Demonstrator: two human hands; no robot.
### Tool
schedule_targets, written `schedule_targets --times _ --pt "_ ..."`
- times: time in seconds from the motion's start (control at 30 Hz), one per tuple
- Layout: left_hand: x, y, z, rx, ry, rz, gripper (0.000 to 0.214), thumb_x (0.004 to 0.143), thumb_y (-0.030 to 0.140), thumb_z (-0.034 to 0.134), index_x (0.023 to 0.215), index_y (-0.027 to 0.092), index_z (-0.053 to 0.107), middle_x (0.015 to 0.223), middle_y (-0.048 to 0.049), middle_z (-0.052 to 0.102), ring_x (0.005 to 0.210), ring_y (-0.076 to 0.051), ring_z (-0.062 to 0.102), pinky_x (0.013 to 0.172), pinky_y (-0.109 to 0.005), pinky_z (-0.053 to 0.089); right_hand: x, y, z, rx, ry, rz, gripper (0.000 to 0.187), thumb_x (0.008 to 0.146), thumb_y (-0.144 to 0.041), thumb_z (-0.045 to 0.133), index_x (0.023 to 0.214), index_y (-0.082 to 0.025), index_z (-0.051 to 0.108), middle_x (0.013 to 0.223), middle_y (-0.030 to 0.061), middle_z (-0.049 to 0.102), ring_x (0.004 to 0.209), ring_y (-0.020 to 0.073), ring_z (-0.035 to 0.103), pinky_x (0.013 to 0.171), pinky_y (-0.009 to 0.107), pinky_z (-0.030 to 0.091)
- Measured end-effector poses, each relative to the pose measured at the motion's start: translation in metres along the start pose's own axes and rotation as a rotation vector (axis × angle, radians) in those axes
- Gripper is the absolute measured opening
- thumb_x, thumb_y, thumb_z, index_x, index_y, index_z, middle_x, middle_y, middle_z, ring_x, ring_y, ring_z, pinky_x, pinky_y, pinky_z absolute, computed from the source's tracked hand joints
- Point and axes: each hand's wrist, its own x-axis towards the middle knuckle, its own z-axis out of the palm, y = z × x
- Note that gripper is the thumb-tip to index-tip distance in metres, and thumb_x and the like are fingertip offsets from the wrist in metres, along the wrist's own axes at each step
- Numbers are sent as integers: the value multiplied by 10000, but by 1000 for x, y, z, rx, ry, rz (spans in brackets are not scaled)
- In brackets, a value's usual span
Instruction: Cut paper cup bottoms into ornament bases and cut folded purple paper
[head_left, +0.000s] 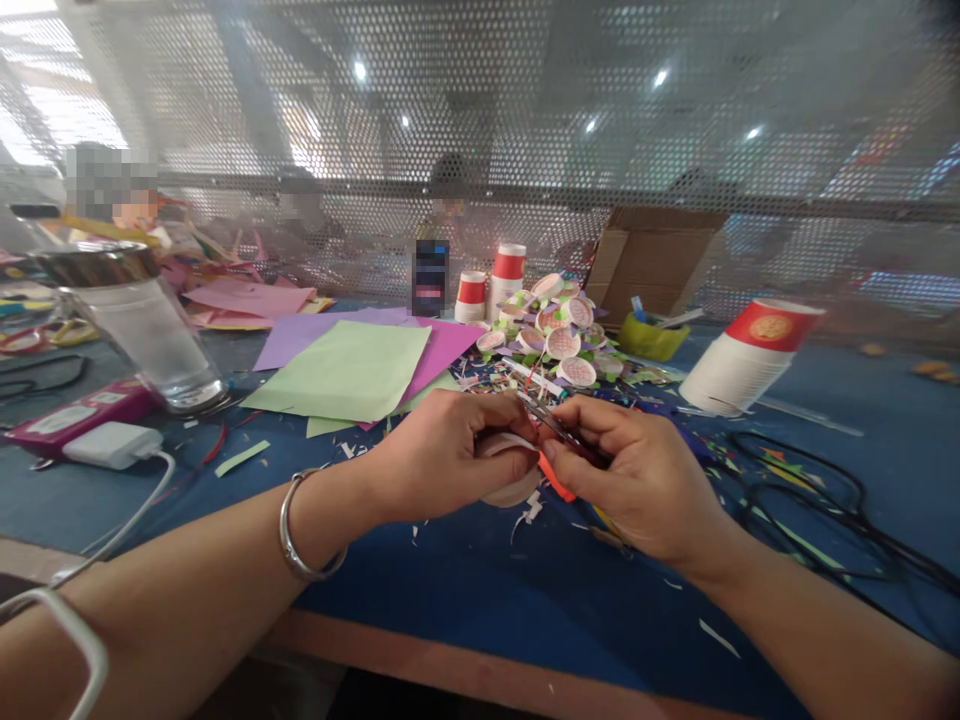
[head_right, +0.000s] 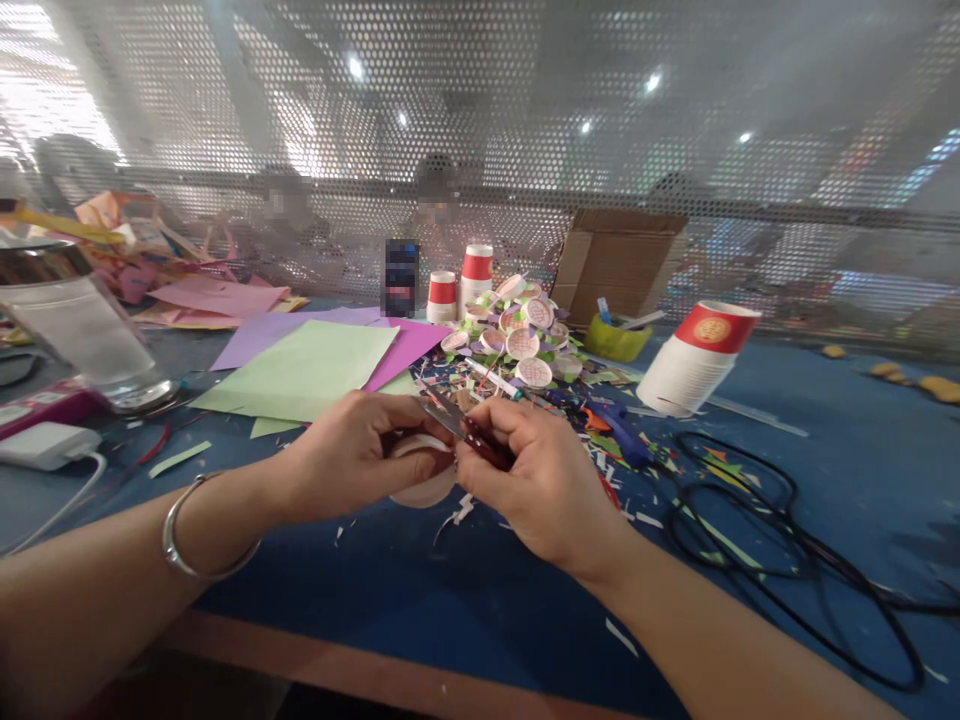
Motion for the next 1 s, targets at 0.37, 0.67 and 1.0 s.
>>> schedule_targets --times 0.37,0.67,1.0 --pt "6 -4 -10 -194 -161 -54 91 851 175 628 873 135 706 881 -30 703 808 -122 625 718 -222 501 0 0 2 66 -52 51 60 837 -230 598 820 -174 611 642 -39 493 559 94 388 501 234 320" --pt "7 -8 -23 -469 -2 -219 178 889 281 678 946 114 651 761 -11 657 593 -69 587 499 -155 470 1 -1 -13 78 153 -5 117 838 -273 622 762 -185 613 627 -33 505 543 85 410 499 224 346" --pt "10 -12 -12 -665 54 -224 202 805 180 749 943 108 620 804 -20 688 662 -85 644 570 -171 522 7 9 -8 145 195 40 188 846 -367 706 895 -191 667 777 22 706 671 131 632 593 226 504"
